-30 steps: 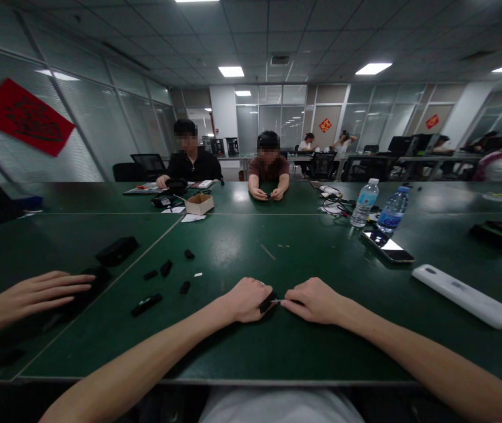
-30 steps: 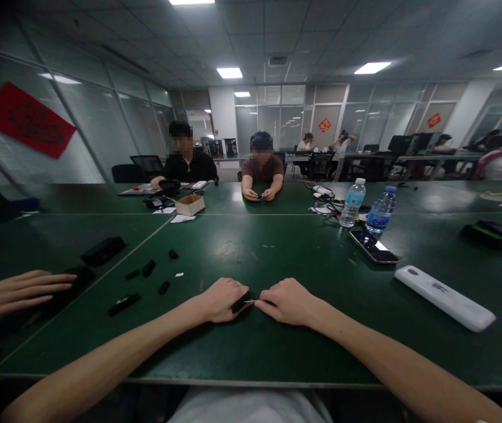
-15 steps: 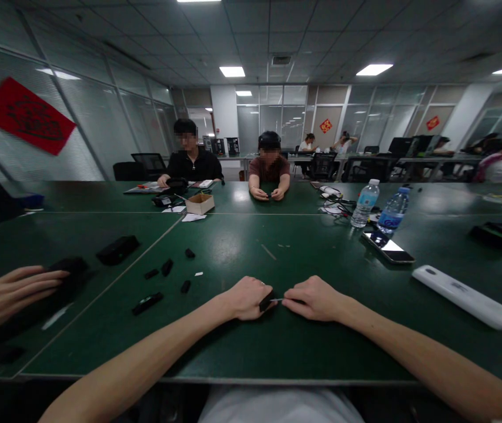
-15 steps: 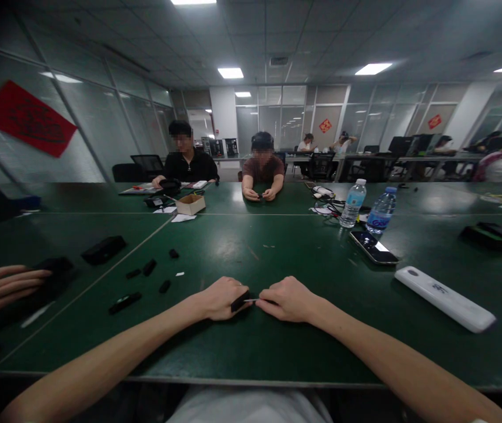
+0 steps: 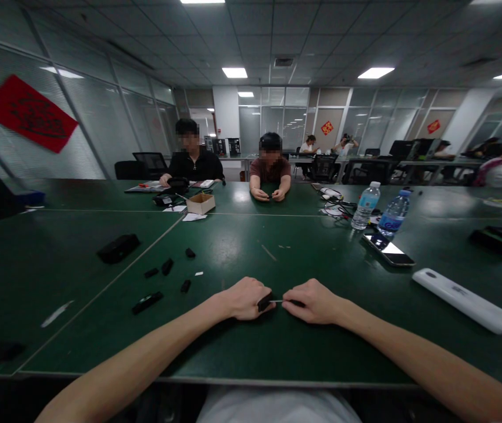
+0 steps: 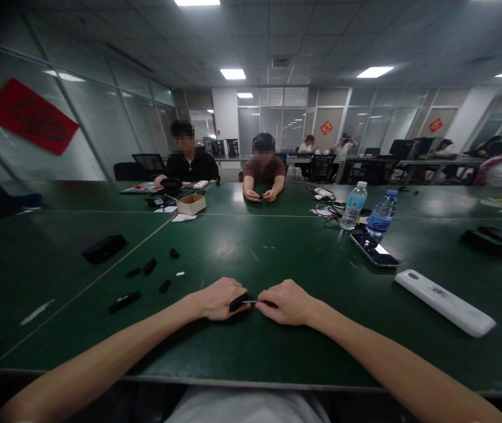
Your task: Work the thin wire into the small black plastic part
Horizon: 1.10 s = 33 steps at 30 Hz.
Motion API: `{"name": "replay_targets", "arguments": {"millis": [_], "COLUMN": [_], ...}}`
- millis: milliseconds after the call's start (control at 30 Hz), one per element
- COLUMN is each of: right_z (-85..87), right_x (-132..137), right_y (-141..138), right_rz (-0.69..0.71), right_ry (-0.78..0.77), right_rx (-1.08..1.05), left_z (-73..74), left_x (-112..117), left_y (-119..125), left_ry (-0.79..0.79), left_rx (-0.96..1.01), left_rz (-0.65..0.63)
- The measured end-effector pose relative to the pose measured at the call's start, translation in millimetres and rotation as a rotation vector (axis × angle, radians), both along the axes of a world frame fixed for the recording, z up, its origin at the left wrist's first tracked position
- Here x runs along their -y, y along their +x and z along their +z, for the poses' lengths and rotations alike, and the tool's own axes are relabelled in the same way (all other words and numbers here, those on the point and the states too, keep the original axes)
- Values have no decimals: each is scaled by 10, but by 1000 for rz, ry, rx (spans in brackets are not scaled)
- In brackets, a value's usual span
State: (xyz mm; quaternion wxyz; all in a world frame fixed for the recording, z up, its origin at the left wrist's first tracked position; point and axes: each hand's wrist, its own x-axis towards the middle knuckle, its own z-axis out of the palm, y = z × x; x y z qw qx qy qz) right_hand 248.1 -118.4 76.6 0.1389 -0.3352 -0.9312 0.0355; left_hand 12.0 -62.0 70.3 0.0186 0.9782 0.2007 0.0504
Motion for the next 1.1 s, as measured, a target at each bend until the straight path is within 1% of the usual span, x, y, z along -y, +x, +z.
{"name": "replay_targets", "arguments": {"millis": [267,400,500,600,767,933,1100], "right_z": [90,160,186,178,147,125,100], "right_x": [-47,-77,-79,-73,-73,-63,-23], "right_y": [65,130,147,140,113,71,25], "right_rz": [-18,-58,-79,-64,-57,-95,-160], "right_ry": [40,-4,-35,-64,-110,-136,-142], "right_rx": [45,27,23,46,55,43,44], "left_z": [9,15,13,15,11,2,-26], "left_x": [-9,-34,-36,-25,-11,-16,-28], "left_y": [16,-8,-15,-10,2,11,20], "left_ry": [-28,-49,-38,-13,13,26,41], "left_rx": [20,61,56,40,28,23,3], "left_rz": [70,86,64,40,48,72,135]}}
